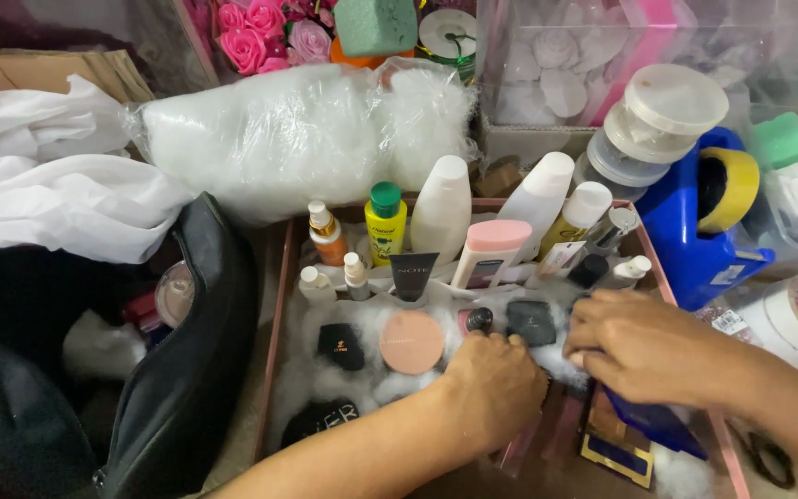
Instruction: Organizing various makeup products in a tray by adding cotton wool padding and repositioning items for display.
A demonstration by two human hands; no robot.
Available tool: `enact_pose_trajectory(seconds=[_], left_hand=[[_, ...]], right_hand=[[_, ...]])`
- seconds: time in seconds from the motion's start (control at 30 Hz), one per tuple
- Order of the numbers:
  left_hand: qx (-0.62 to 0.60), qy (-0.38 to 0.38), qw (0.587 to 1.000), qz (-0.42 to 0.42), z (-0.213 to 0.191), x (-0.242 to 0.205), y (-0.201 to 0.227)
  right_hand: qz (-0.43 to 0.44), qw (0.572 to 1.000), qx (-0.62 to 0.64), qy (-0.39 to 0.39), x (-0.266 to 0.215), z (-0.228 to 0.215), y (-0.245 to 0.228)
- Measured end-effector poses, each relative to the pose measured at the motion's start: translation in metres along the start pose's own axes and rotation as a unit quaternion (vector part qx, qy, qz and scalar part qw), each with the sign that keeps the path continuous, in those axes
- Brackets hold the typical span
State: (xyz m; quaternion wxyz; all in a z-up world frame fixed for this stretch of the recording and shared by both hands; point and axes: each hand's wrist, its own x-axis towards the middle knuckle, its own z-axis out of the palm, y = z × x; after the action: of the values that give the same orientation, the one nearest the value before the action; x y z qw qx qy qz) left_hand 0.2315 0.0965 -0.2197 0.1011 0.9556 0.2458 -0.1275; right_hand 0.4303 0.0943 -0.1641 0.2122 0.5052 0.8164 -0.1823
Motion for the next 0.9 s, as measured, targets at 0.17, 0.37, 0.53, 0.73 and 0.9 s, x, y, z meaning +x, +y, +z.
enact_pose_trajectory(seconds=[0.17,0.37,0.53,0.73,0.9], left_hand=[[-0.018,0.022,1.000,0.009,-0.006,-0.011,-0.001],[-0.001,0.081,0.997,0.010,-0.018,-0.022,-0.009],[-0.006,0.109,0.991,0.072,-0.013,-0.020,-0.017],[-0.038,0.038,0.996,0.069,0.006,-0.013,-0.013],[-0.037,0.011,0.999,0.036,0.002,-0.012,-0.007]], right_hand=[[0.024,0.994,0.001,0.104,0.017,0.014,0.021],[0.059,0.992,-0.105,0.037,0.026,0.024,0.014],[0.062,0.991,0.053,0.107,-0.006,0.005,0.015],[-0.045,0.997,0.045,-0.049,-0.009,0.005,-0.014],[0.022,0.997,-0.053,-0.053,-0.002,0.017,-0.015]])
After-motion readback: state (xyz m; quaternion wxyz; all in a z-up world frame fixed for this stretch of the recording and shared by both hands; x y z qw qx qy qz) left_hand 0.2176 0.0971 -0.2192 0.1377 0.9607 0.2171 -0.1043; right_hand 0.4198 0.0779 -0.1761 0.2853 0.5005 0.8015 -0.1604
